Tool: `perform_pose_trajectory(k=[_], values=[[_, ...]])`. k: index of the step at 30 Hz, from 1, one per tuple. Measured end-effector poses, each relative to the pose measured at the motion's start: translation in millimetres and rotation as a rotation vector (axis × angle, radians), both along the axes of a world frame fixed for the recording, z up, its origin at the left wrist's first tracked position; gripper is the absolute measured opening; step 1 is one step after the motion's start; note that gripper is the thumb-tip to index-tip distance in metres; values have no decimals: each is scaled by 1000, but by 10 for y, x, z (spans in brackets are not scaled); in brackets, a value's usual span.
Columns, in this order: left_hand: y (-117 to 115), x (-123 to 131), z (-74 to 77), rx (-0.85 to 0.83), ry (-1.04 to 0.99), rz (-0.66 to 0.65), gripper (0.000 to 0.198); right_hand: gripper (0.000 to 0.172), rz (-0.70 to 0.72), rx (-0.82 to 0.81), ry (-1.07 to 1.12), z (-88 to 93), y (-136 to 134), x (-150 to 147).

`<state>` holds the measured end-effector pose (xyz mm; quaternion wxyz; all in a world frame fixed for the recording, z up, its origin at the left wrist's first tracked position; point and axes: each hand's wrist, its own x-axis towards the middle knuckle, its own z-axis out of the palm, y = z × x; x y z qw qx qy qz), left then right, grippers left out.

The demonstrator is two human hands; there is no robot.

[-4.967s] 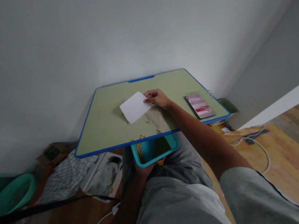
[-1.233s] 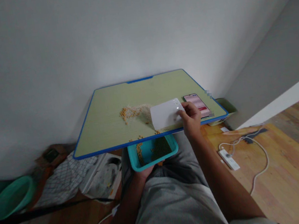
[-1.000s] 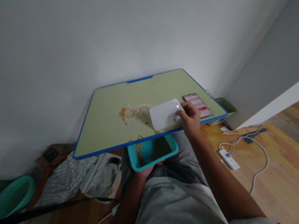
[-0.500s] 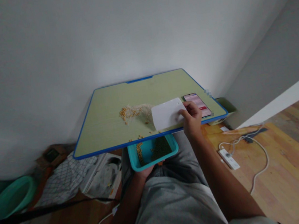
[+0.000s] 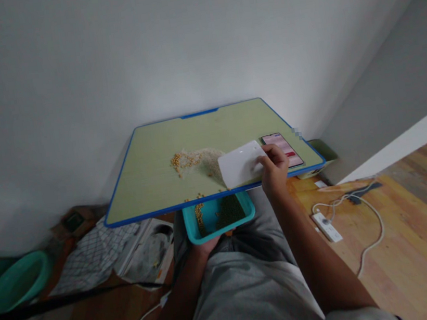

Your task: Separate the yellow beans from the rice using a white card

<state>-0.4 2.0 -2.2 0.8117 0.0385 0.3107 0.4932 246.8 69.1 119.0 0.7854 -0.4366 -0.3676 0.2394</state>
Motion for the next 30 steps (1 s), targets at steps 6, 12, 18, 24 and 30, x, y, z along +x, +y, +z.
perform_pose_trajectory(k=[6, 12, 18, 24, 30], values=[[3, 24, 105, -68, -13, 32, 79, 14, 46, 2, 79, 4, -13, 3], [-6, 11, 91, -89, -11, 27, 77, 15, 133, -27, -24, -35, -15, 18], [5, -6, 31, -34, 21, -8, 78, 16, 229, -97, -121, 2, -29, 40], [21, -8, -64, 65, -9, -42, 82, 17, 257, -132, -146, 39, -40, 16], [24, -8, -120, 85, -61, -35, 83, 30, 394, -226, -162, 89, -57, -15]])
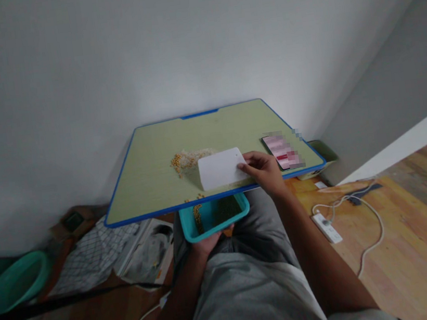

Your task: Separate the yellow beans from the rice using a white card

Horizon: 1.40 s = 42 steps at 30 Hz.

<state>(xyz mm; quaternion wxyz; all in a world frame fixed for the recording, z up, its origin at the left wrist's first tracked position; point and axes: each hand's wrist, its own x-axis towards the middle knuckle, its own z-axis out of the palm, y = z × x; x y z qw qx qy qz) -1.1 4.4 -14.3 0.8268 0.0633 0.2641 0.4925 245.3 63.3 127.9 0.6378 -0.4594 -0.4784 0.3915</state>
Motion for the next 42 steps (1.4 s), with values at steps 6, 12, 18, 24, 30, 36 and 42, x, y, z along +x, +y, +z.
perform_pose_trajectory(k=[6, 12, 18, 24, 30, 36, 42], values=[[15, -31, -41, 34, -21, 1, 72, 39, 84, -47, 22, 13, -2, -5], [-1, -22, 59, 21, -30, 17, 76, 41, 181, -52, 0, 64, -22, -18], [-3, 5, 141, -50, -6, 56, 74, 44, 185, -58, 12, 57, -24, -5], [-11, -10, 51, 38, -22, 46, 76, 43, 167, -55, 23, 46, -6, -16], [-4, 12, 218, -27, 15, 81, 78, 44, 193, -49, 23, 65, -22, -135], [-18, 0, 349, -10, 19, 163, 73, 40, 145, -14, -49, 44, -89, -381], [-19, -12, 338, -58, 33, 168, 78, 33, 109, 11, -50, 82, -111, -450]])
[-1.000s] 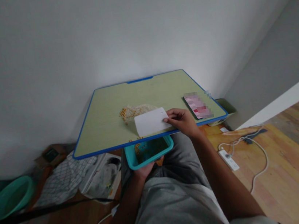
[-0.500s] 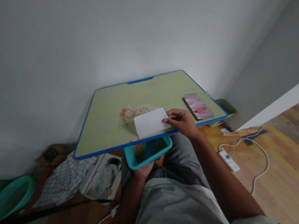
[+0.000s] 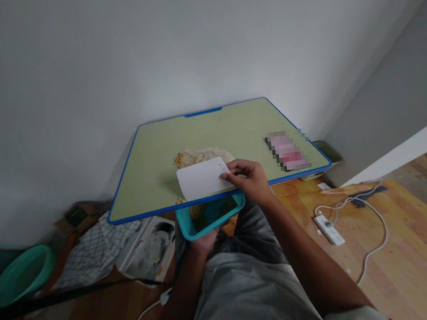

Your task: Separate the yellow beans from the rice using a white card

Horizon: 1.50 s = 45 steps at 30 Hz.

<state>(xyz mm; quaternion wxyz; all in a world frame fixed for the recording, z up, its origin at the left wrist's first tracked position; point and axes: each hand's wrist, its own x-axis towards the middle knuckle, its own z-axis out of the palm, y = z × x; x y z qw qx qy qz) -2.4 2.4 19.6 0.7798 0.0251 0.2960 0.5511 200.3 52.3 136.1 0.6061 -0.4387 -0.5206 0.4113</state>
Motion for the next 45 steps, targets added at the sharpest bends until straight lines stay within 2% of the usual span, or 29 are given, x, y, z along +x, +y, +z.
perform_pose_trajectory(k=[3, 8, 11, 15, 20, 24, 28, 33, 36, 39, 41, 45], values=[[21, -12, -46, -8, 32, 15, 77, 32, -49, 28, 12, 20, 20, -39], [39, -74, -103, 77, 32, 10, 73, 36, -74, 74, -74, 38, 44, -268], [31, -106, -75, 113, 68, 4, 70, 37, -6, 73, -117, 18, 67, -419], [28, -95, 17, 93, 73, 22, 77, 37, 98, 30, -120, -21, 94, -509], [33, -66, 54, 92, 42, 63, 86, 37, 227, -27, -136, 2, 77, -454], [32, -85, 11, 106, 37, 54, 80, 36, 238, -36, -156, 27, 49, -395], [44, -114, -92, 130, 23, 36, 76, 35, 158, -7, -109, 40, 60, -321], [60, -107, -261, 66, 11, 55, 68, 37, -103, 130, 69, 19, 222, -4], [60, -80, -277, 16, -3, 67, 65, 37, -263, 162, 159, -74, 325, 251], [50, -49, -237, 12, -42, 33, 62, 29, -398, 167, 214, -182, 354, 412], [36, -31, -217, -1, -47, 33, 58, 26, -412, 170, 212, -225, 340, 443], [0, 0, -233, 38, -16, -19, 55, 25, -347, 149, 125, -227, 301, 407]])
